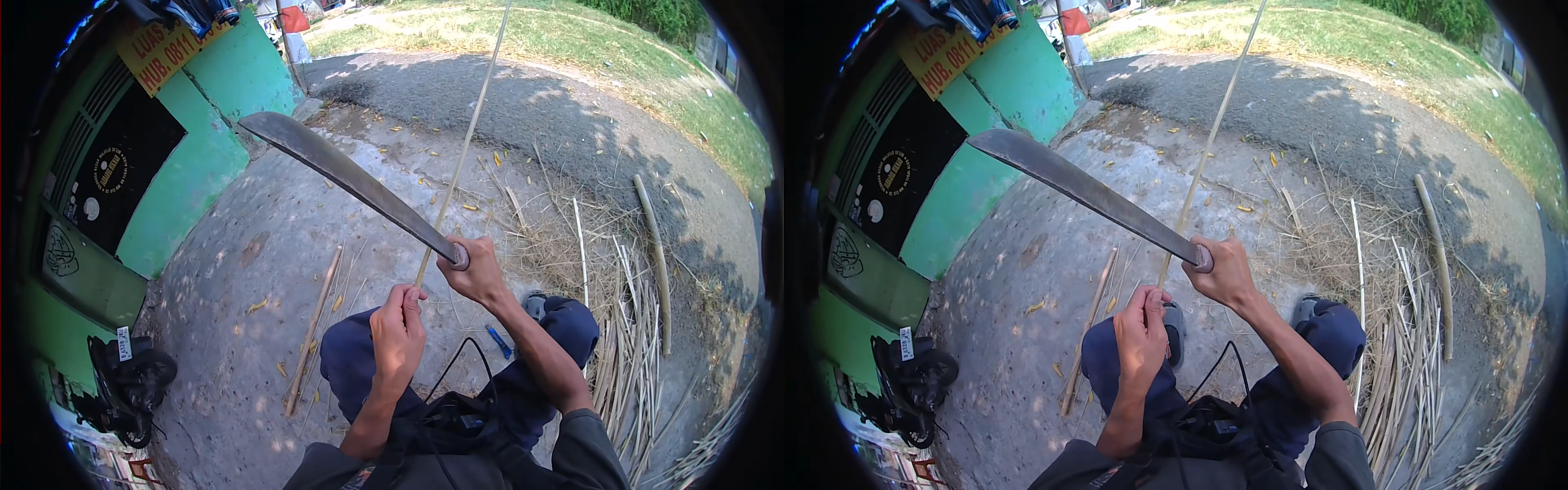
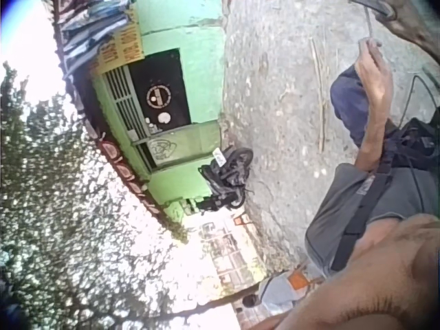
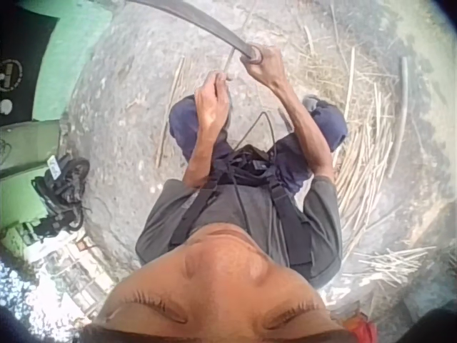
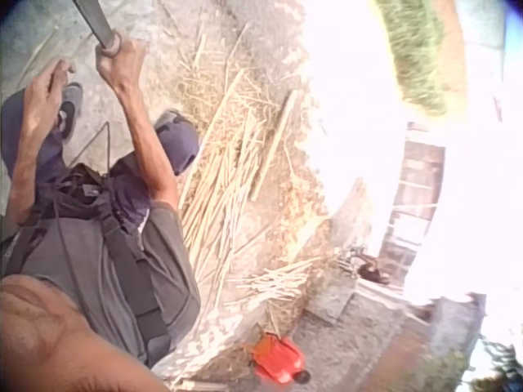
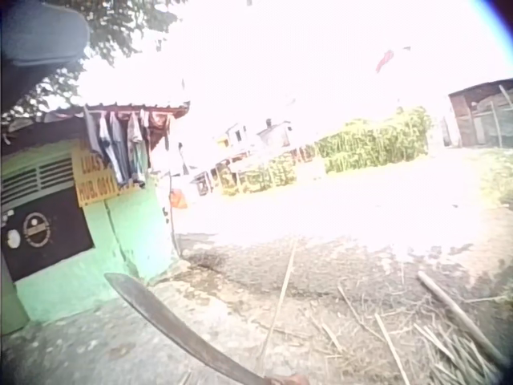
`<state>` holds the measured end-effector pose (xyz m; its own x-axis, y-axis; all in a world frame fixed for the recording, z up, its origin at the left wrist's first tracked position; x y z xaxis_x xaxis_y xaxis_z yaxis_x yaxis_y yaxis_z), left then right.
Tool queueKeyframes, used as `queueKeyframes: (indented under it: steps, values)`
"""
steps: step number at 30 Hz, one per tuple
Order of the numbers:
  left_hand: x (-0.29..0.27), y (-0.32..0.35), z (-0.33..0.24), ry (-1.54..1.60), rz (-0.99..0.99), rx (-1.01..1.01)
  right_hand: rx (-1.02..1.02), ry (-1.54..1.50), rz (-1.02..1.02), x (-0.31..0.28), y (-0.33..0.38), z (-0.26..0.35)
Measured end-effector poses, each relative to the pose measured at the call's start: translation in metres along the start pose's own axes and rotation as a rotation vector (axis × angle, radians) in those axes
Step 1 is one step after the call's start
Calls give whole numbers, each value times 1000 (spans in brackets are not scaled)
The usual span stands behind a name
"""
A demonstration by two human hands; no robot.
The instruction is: The person scrapes and shaves a bamboo strip with a machete.
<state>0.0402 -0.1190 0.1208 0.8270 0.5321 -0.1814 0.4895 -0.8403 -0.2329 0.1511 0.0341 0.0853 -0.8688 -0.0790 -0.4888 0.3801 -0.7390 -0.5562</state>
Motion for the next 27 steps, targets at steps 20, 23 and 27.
queueKeyframes:
  steps: [20, 23, 27]
  values:
    - [0, 0, 15, -148, -41, 135, -192, 115, 88, 12, 26, 9]
    - [2, 6, 12, -97, -76, 114, -200, 137, 81, 13, 26, 10]
    - [3, 9, 9, -56, -83, 83, -162, 146, 144, 16, 27, 8]
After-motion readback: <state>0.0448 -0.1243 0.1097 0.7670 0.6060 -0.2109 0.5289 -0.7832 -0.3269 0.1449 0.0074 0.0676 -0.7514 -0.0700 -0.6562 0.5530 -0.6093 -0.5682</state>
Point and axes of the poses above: each hand's wrist, its own y-axis away from the middle knuckle, its own x-axis out of the palm, z = x × y, the point moved 1 cm from there along -y, towards the middle knuckle, and after that the axes turned 14 degrees about y, right-handed, at the moved point
